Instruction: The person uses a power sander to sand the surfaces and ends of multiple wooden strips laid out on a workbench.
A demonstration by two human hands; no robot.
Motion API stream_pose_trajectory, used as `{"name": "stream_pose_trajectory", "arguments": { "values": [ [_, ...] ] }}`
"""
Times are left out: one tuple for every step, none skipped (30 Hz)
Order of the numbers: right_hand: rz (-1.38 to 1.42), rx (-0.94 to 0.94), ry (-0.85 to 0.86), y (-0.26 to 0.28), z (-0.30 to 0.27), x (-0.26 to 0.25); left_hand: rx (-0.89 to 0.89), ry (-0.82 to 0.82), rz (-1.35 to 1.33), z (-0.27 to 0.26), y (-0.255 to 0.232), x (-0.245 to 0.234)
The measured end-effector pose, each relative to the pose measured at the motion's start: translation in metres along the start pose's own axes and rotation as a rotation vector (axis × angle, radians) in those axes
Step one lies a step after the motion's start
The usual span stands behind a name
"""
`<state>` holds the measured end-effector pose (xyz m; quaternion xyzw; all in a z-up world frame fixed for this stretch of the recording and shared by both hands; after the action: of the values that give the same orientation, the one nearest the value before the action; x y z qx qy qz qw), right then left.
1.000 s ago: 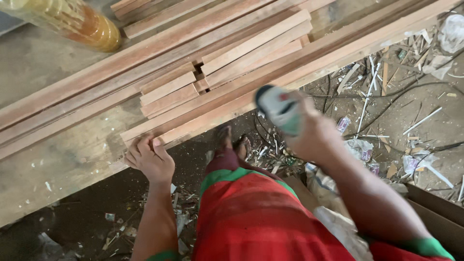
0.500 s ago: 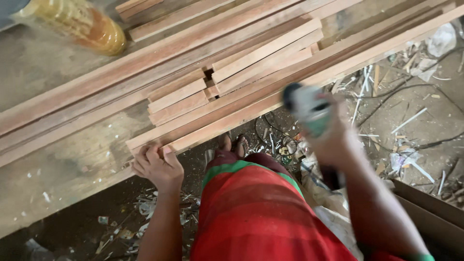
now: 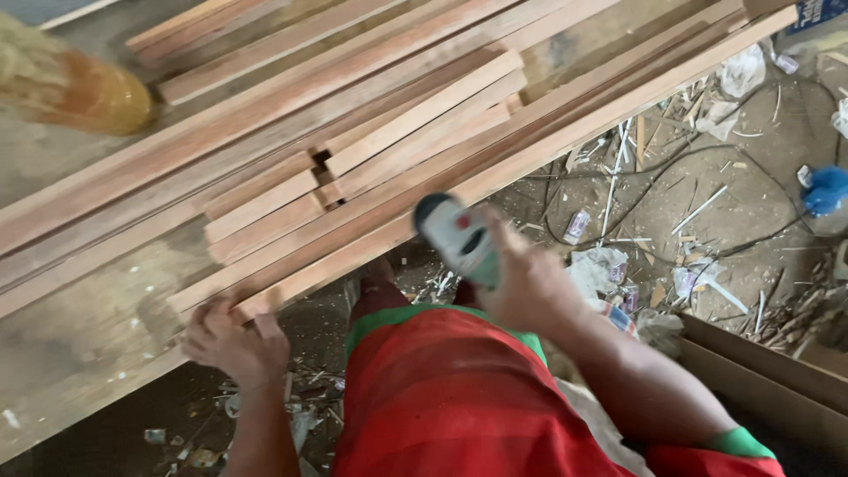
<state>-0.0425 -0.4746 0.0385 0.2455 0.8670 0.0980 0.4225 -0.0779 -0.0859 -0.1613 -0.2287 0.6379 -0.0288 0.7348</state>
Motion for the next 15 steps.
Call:
{"name": "stream_pose_trajectory", "arguments": {
  "values": [
    [0.078,0.105,-0.032,-0.009,-0.002,-0.019,0.025,-0.043,0.044,0.000,-0.001,0.000],
    [0.157,0.210,-0.064,-0.019,-0.004,-0.037,0.050,-0.086,0.088,0.001,-0.002,0.000],
    [0.155,0.205,-0.061,-0.037,-0.002,-0.047,0.045,-0.089,0.092,0.000,0.001,0.002],
    [0.127,0.279,-0.100,-0.059,-0.001,-0.060,0.011,-0.070,0.087,-0.001,0.005,0.004],
    [0.101,0.348,-0.137,-0.081,0.001,-0.072,-0.025,-0.053,0.087,-0.002,0.009,0.005],
    [0.101,0.339,-0.131,-0.111,0.005,-0.079,-0.032,-0.057,0.095,-0.002,-0.008,-0.005],
    [0.229,0.264,-0.200,-0.140,0.011,-0.086,0.017,-0.074,0.082,-0.002,-0.026,-0.017],
    [0.358,0.188,-0.269,-0.169,0.017,-0.095,0.065,-0.091,0.069,-0.002,-0.045,-0.028],
    [0.369,0.176,-0.263,-0.178,0.018,-0.109,0.065,-0.100,0.083,-0.002,-0.058,-0.033],
    [0.269,0.259,-0.295,-0.191,0.017,-0.124,-0.018,-0.053,0.093,-0.003,-0.067,-0.036],
    [0.169,0.343,-0.324,-0.205,0.016,-0.140,-0.101,-0.003,0.102,-0.005,-0.077,-0.039],
    [0.180,0.333,-0.315,-0.219,0.021,-0.147,-0.102,-0.011,0.117,0.006,-0.117,-0.041],
    [0.174,0.311,-0.322,-0.232,0.023,-0.152,-0.462,-0.046,-0.339,0.009,-0.140,-0.041],
    [0.168,0.290,-0.328,-0.244,0.025,-0.156,-0.810,-0.082,-0.802,0.009,-0.166,-0.035],
    [0.171,0.288,-0.321,-0.246,0.025,-0.157,-0.813,-0.085,-0.795,0.003,-0.186,-0.024]
  ]
}}
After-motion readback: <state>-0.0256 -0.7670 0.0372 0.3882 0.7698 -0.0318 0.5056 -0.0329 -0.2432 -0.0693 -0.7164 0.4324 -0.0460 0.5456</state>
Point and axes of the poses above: each hand's wrist, its own z-axis towards the middle knuckle, its own x-axis out of the palm, y = z × x, the point moved 4 cm from there along z, towards the middle knuckle, and after that the axes turned 3 degrees about y, right-handed, at the moved point
